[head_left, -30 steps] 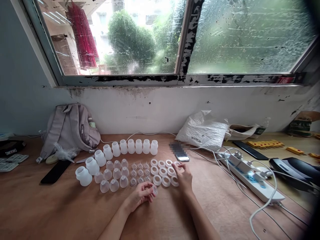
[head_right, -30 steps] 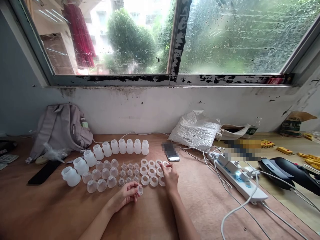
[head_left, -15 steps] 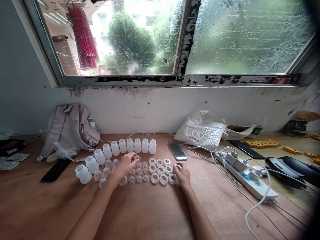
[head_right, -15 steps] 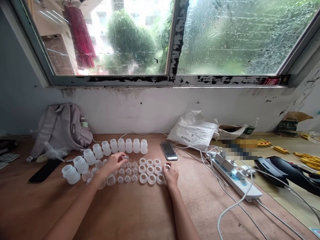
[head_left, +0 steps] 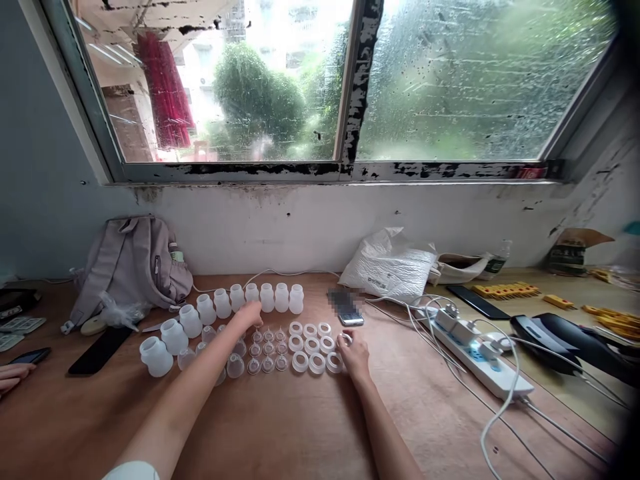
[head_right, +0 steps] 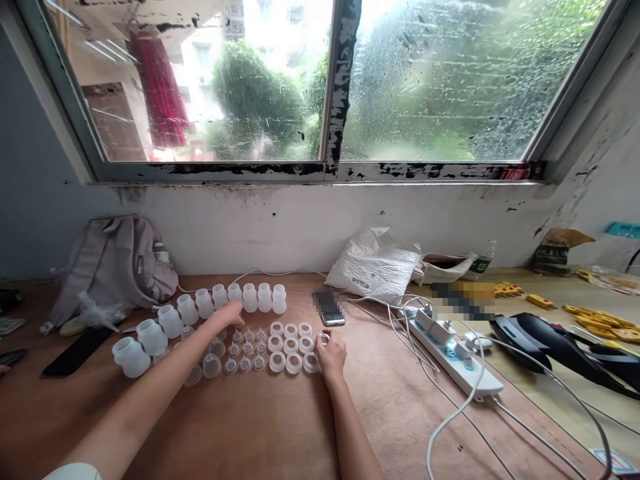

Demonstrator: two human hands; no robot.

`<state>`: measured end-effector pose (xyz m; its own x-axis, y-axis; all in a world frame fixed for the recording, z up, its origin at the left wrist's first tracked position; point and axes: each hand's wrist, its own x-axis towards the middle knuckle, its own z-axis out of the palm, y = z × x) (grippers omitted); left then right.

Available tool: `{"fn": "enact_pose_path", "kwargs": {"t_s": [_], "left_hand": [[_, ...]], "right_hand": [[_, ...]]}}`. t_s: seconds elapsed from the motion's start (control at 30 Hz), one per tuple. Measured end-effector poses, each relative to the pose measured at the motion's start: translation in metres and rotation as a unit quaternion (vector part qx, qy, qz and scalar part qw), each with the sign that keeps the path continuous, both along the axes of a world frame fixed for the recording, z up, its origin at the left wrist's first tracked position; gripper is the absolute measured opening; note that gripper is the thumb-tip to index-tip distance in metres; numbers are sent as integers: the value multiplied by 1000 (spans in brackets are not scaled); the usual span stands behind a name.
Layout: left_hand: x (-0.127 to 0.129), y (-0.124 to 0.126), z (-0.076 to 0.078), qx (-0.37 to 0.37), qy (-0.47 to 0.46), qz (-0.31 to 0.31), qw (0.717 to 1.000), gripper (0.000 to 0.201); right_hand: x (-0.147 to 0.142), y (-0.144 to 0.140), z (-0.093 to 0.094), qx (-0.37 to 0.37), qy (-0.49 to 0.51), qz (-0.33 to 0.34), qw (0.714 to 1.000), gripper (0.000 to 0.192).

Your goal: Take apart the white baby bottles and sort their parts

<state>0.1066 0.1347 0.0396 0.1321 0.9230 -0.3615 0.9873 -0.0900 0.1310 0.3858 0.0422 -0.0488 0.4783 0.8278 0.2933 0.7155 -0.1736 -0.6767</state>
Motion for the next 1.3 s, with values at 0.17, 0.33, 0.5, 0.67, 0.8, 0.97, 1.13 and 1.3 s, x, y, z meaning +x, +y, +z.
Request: {"fn": "enact_pose_path", "kwargs": {"t_s": [0.17, 0.33, 0.5, 0.67, 0.8, 0.97, 1.13, 1.3], "left_hand": [[-1, -3, -2, 0, -1, 2, 1000, 32], [-2, -6, 9, 39, -27, -4, 999, 32], [3, -39, 31, 169, -104, -16, 980, 32], [10, -123, 9, 314, -262, -47, 911, 33], [3, -175, -36, 276, -399, -63, 872, 27], [-12, -188, -67, 187, -435, -25, 881, 28], [-17, -181, -73, 197, -424, -12, 884, 27], [-16, -179, -76, 211, -399, -15, 892, 25]], "right_hand": [[0, 1, -1, 8, 7, -2, 1000, 26], [0, 1, -2, 17, 18, -6, 1000, 25], [-1, 1, -1, 43, 34, 9, 998, 26], [-3, -2, 7, 87, 44, 5, 995, 24], [-12, -15, 17, 155, 38, 2, 987, 25], [-49, -51, 15, 302, -61, 209, 928, 19], [-96, -90, 8, 185, -227, 393, 871, 23], [-110, -96, 8, 91, -295, 297, 903, 22]]}}
